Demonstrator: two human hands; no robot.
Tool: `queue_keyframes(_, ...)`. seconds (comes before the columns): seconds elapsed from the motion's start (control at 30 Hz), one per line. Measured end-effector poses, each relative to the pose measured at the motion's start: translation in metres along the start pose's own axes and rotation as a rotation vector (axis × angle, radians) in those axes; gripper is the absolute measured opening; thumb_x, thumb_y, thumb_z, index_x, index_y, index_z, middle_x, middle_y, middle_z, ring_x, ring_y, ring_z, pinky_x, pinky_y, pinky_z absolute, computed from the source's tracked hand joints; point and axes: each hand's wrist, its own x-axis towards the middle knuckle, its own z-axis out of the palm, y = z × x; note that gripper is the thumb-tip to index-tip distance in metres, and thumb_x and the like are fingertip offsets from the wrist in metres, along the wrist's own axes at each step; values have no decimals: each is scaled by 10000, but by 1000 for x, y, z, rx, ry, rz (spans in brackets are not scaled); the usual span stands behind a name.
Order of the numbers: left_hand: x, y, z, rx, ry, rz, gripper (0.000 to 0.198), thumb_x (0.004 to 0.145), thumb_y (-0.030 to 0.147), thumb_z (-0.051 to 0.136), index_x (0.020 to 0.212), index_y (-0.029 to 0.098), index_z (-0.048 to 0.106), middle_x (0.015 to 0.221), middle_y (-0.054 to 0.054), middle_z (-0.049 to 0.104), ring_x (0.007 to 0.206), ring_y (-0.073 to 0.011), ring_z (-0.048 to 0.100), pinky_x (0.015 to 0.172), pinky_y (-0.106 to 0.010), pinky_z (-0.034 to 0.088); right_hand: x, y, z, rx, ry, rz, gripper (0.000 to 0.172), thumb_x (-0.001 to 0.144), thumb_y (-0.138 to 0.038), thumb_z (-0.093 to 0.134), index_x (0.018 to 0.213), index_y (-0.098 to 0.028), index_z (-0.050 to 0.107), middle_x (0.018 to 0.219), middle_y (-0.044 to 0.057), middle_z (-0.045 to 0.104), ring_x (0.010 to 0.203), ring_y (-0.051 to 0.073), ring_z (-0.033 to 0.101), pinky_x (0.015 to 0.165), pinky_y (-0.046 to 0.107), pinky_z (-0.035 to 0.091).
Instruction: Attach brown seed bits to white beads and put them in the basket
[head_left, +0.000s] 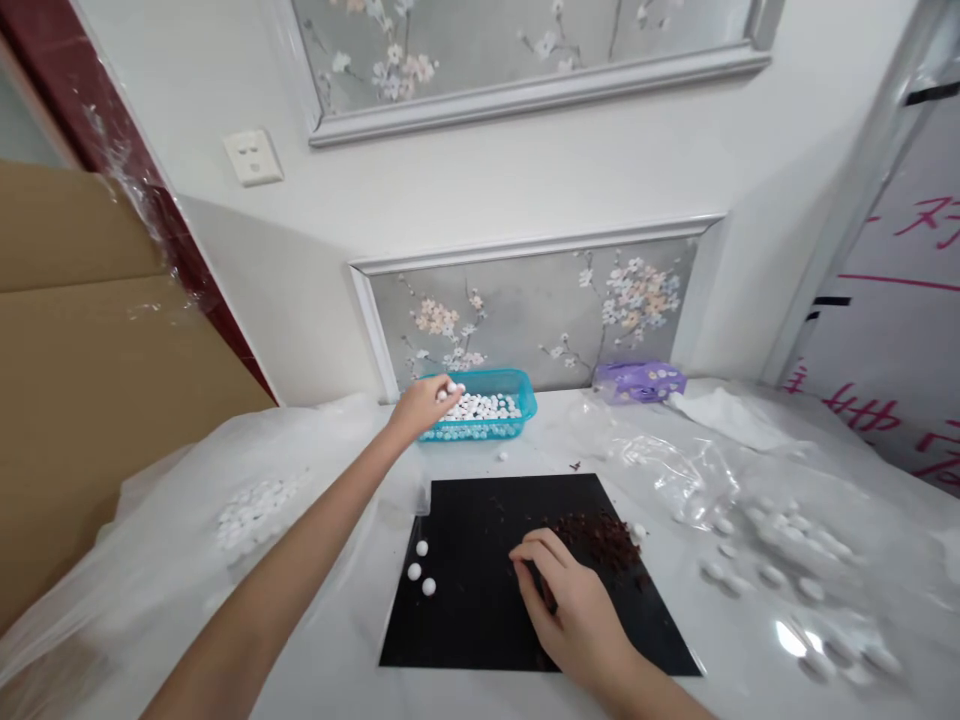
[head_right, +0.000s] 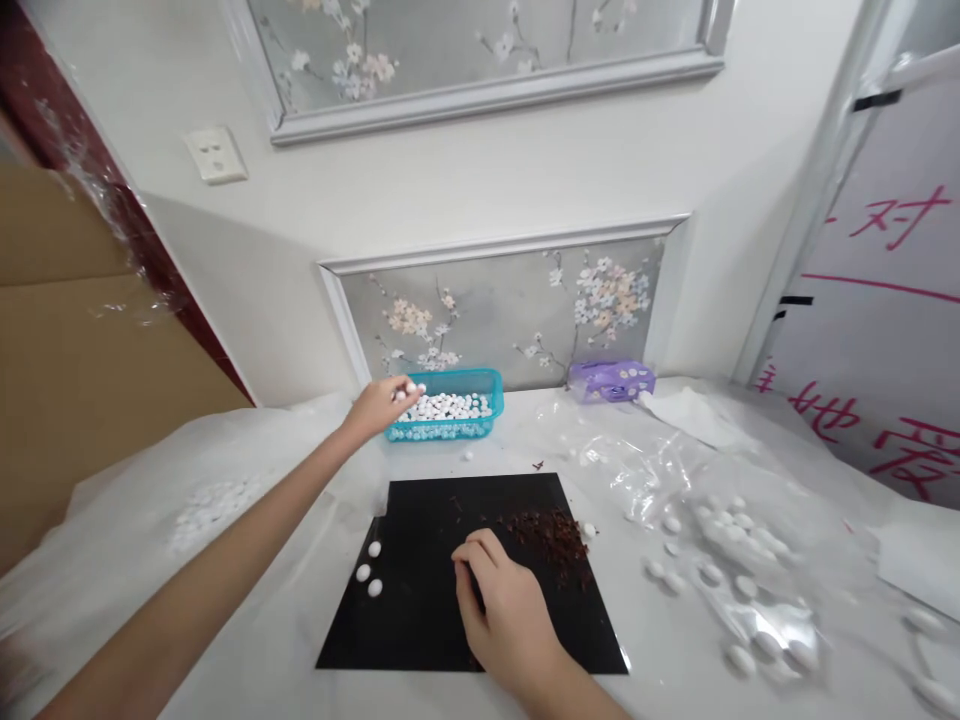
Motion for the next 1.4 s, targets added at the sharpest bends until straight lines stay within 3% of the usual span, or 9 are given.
queue_keyframes(0.1, 37, -20, 17, -38, -3, -88, 287, 799, 444, 505, 803, 161, 551, 713, -13, 596, 614, -133, 531, 575, -234, 404, 1, 0, -3, 16, -65, 4, 177, 886, -138, 369, 906, -202, 533, 909, 21, 575, 446, 47, 460, 439, 193, 371)
queue_keyframes(0.23, 50, -39, 38, -81, -20, -120, 282, 774, 397, 562, 884, 137, 571, 856, -67, 648, 713, -155, 594, 658, -269, 475, 2, -3, -7, -4, -94, -7, 178, 873, -121, 375, 878, -200, 535, 876, 16, 573, 443, 49, 452, 437, 191, 362)
queue_keyframes(0.43, 41, -36, 23, -105, -61, -56, 245, 819, 346, 494, 837, 134, 616, 971, -95, 656, 989, -216, 576, 905, -329, 438, 3, -6, -13, -11, -118, 9, 172, 884, -151, 381, 882, -195, 547, 870, 23, 588, 459, 57, 456, 478, 196, 385)
queue_keyframes(0.57, -25, -15, 16, -91, -51, -31, 341, 889, 393, 371, 1015, 159, 584, 1095, -84, 596, 1032, -201, 537, 916, -334, 423, 2, -4, -14, -20, -105, 37, 185, 892, -178, 382, 877, -186, 566, 877, 33, 589, 484, 64, 469, 479, 201, 377)
queue_keyframes(0.73, -152, 12, 15, 29, -367, 152, 383, 872, 476, 423, 1126, 207, 522, 1120, -73, 575, 1011, -216, 553, 884, -359, 449, -1, -8, -14, -20, -142, 6, 204, 888, -170, 371, 891, -171, 575, 893, 38, 599, 418, 42, 393, 453, 200, 355)
queue_keyframes(0.83, -186, 13, 17, 113, -406, 121, 339, 867, 478, 430, 1060, 222, 539, 1050, -84, 584, 952, -235, 574, 809, -368, 475, -2, -10, -14, -46, -147, -33, 214, 885, -163, 364, 892, -168, 577, 897, 44, 602, 412, 43, 383, 451, 205, 349)
queue_keyframes(0.97, -180, 10, 20, 132, -462, 157, 287, 920, 385, 304, 830, 243, 537, 767, -34, 580, 674, -181, 573, 612, -317, 449, -1, -10, -15, -27, -137, -11, 205, 879, -161, 372, 880, -172, 577, 887, 43, 603, 407, 40, 376, 452, 201, 351)
queue_keyframes(1.23, -161, 9, 21, 88, -414, 272, 311, 906, 355, 343, 652, 241, 481, 608, 7, 498, 542, -143, 495, 541, -282, 413, 0, -8, -14, -20, -122, 3, 190, 867, -148, 382, 874, -184, 569, 881, 30, 598, 418, 45, 397, 462, 205, 360)
queue_keyframes(1.4, -80, 20, -7, 75, -98, 242, 337, 921, 382, 335, 643, 199, 391, 595, 23, 413, 566, -116, 435, 597, -267, 375, 0, -8, -13, -16, -98, 8, 197, 877, -160, 379, 861, -190, 573, 864, 26, 608, 460, 57, 463, 481, 206, 369)
